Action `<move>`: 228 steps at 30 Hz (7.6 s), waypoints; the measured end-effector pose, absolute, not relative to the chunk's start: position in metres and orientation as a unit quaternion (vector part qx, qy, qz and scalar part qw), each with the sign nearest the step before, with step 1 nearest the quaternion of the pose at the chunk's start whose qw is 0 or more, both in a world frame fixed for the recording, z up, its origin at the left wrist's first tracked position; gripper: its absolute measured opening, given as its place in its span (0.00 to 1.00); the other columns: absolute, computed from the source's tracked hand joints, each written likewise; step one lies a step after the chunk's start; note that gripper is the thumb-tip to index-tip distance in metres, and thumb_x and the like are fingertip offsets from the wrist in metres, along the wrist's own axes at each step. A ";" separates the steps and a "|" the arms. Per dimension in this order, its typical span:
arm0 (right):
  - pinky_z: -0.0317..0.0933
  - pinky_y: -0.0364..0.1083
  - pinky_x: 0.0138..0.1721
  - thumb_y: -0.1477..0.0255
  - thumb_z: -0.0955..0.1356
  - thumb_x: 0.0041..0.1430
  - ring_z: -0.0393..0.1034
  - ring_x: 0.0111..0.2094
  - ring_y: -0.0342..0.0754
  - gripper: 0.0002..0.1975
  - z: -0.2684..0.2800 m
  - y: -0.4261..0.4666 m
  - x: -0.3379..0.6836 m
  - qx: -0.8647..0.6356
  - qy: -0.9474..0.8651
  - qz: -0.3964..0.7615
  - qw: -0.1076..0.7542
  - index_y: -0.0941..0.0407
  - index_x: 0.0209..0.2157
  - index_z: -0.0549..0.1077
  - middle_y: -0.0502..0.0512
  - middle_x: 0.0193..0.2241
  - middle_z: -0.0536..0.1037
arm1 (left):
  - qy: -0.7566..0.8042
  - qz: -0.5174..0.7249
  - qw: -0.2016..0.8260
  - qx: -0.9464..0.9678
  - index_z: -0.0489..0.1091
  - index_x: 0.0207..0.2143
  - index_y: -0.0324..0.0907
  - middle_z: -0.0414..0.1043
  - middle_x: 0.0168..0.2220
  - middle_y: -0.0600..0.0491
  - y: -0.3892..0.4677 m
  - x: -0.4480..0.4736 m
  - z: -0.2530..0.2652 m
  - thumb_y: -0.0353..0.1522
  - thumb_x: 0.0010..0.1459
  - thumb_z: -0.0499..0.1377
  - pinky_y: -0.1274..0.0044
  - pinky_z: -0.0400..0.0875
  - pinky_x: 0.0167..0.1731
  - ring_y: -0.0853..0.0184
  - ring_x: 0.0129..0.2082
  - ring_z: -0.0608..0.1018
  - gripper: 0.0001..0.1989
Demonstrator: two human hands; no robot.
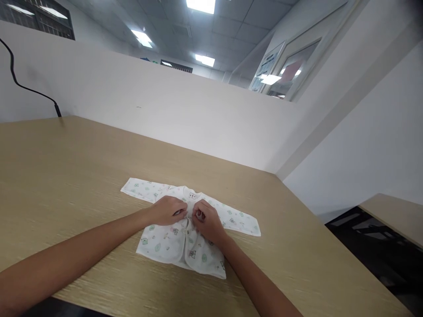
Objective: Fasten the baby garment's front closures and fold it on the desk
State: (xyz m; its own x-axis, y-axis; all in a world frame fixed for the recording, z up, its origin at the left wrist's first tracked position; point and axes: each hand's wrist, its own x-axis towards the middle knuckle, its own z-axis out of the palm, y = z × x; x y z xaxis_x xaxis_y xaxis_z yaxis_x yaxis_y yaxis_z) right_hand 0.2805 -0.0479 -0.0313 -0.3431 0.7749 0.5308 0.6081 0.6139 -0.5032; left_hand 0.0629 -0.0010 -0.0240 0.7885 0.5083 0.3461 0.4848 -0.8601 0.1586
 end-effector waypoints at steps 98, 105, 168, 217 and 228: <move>0.54 0.43 0.32 0.85 0.64 0.46 0.60 0.30 0.43 0.10 -0.031 -0.048 0.281 -0.427 -0.814 0.121 0.374 0.55 0.28 0.65 0.49 0.30 0.67 | 0.264 0.188 0.025 0.946 0.63 0.29 0.43 0.72 0.28 0.56 -0.001 0.063 -0.025 0.35 0.68 0.49 0.75 0.55 0.29 0.68 0.29 0.73 0.13; 0.53 0.42 0.31 0.85 0.63 0.47 0.59 0.29 0.43 0.10 -0.031 -0.048 0.281 -0.430 -0.813 0.123 0.373 0.55 0.27 0.64 0.49 0.30 0.66 | 0.261 0.191 0.025 0.946 0.62 0.29 0.43 0.72 0.28 0.56 -0.001 0.063 -0.025 0.35 0.68 0.50 0.75 0.55 0.29 0.68 0.29 0.73 0.12; 0.54 0.43 0.31 0.83 0.63 0.52 0.60 0.29 0.44 0.08 -0.029 -0.050 0.279 -0.430 -0.814 0.111 0.375 0.54 0.28 0.63 0.49 0.29 0.67 | 0.263 0.194 0.043 0.944 0.65 0.29 0.43 0.72 0.27 0.56 -0.001 0.063 -0.025 0.35 0.68 0.49 0.75 0.57 0.28 0.67 0.28 0.73 0.13; 0.55 0.43 0.30 0.69 0.68 0.64 0.63 0.29 0.43 0.11 -0.033 -0.047 0.281 -0.453 -0.802 0.139 0.363 0.55 0.27 0.67 0.50 0.28 0.70 | 0.286 0.321 0.388 0.815 0.79 0.37 0.40 0.74 0.25 0.55 -0.009 0.069 -0.011 0.37 0.59 0.62 0.81 0.61 0.25 0.72 0.24 0.70 0.11; 0.56 0.43 0.32 0.71 0.70 0.61 0.65 0.31 0.45 0.10 -0.033 -0.050 0.279 -0.456 -0.807 0.117 0.357 0.55 0.27 0.68 0.51 0.30 0.71 | 0.309 0.302 0.432 0.791 0.79 0.35 0.40 0.74 0.25 0.55 -0.008 0.073 -0.021 0.36 0.56 0.63 0.81 0.62 0.25 0.72 0.24 0.70 0.09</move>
State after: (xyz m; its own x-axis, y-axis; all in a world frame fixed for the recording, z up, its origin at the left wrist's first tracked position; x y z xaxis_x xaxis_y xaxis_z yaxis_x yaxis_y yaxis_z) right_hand 0.2795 -0.0498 -0.0328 -0.3299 0.8187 0.4700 0.6520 0.5576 -0.5137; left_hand 0.0729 -0.0080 -0.0214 0.6266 0.7504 0.2102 0.2285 -0.4348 0.8710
